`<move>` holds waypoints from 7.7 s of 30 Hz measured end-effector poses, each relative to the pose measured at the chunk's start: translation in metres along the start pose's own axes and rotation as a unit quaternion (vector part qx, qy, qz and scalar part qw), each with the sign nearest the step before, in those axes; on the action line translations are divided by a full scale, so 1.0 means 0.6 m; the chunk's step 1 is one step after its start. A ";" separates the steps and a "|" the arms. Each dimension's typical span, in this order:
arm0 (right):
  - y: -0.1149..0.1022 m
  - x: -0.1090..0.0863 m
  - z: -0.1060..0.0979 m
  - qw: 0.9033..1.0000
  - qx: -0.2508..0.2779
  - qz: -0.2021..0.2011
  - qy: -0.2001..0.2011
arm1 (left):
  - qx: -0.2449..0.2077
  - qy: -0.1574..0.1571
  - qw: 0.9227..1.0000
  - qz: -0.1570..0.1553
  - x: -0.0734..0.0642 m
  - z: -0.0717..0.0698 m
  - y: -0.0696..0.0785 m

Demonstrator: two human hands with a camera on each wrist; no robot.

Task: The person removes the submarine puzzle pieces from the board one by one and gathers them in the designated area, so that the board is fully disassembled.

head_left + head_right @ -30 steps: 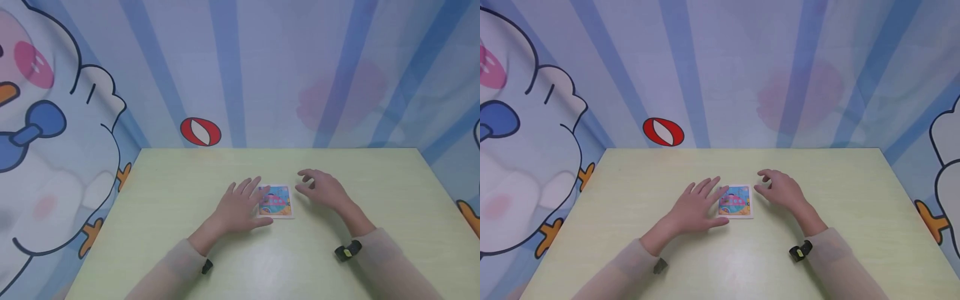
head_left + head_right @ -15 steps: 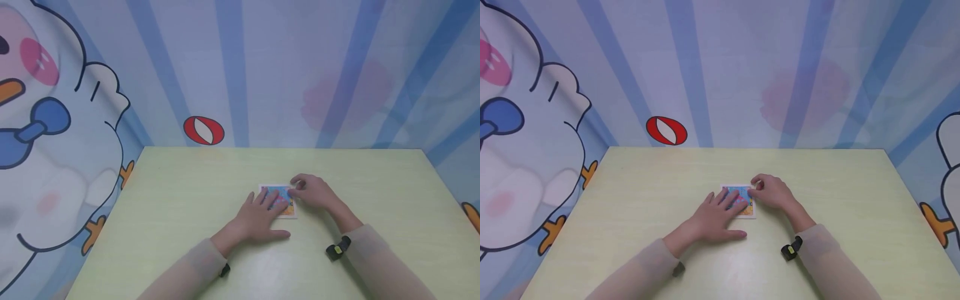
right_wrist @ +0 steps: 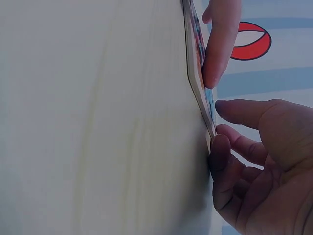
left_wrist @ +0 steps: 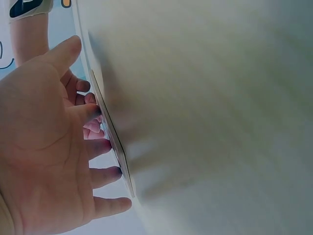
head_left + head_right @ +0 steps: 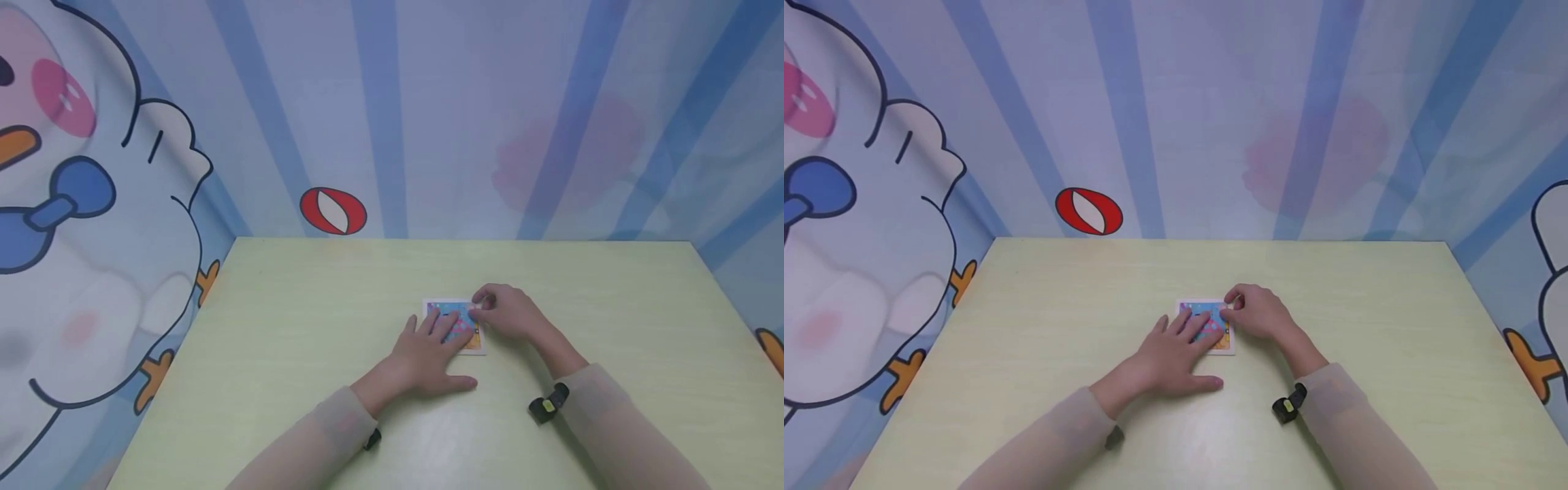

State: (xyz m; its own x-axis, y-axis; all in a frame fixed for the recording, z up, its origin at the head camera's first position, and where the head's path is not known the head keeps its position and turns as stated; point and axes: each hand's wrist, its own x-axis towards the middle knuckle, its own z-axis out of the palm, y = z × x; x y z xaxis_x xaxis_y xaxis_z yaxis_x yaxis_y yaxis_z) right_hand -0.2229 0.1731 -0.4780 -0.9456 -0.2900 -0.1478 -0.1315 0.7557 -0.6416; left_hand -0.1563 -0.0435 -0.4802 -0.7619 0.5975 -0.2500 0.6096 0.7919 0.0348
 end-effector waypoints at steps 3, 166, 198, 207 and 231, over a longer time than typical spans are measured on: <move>0.002 0.002 0.001 1.000 0.000 0.000 0.002 | 0.006 0.000 1.000 -0.002 0.002 0.001 0.000; -0.023 0.008 0.031 1.000 -0.002 0.012 0.022 | -0.049 -0.007 0.997 -0.056 -0.016 -0.003 -0.018; -0.023 0.010 0.039 0.999 0.036 0.000 0.026 | -0.066 -0.016 0.996 -0.052 -0.017 -0.006 -0.017; -0.027 0.014 0.035 1.000 0.027 0.000 0.000 | -0.059 -0.015 0.997 -0.052 -0.017 -0.005 -0.019; -0.024 0.019 0.033 0.999 0.031 -0.012 0.002 | -0.074 -0.011 0.996 -0.052 -0.020 -0.008 -0.018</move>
State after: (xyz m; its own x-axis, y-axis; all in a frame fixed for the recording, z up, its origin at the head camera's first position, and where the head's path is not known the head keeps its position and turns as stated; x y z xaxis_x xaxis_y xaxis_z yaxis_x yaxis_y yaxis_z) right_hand -0.2259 0.1475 -0.4853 -0.9432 -0.3062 -0.1289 -0.1365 0.7109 -0.6899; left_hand -0.1550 -0.0588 -0.4730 -0.8126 0.5103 -0.2816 0.4879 0.8599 0.1501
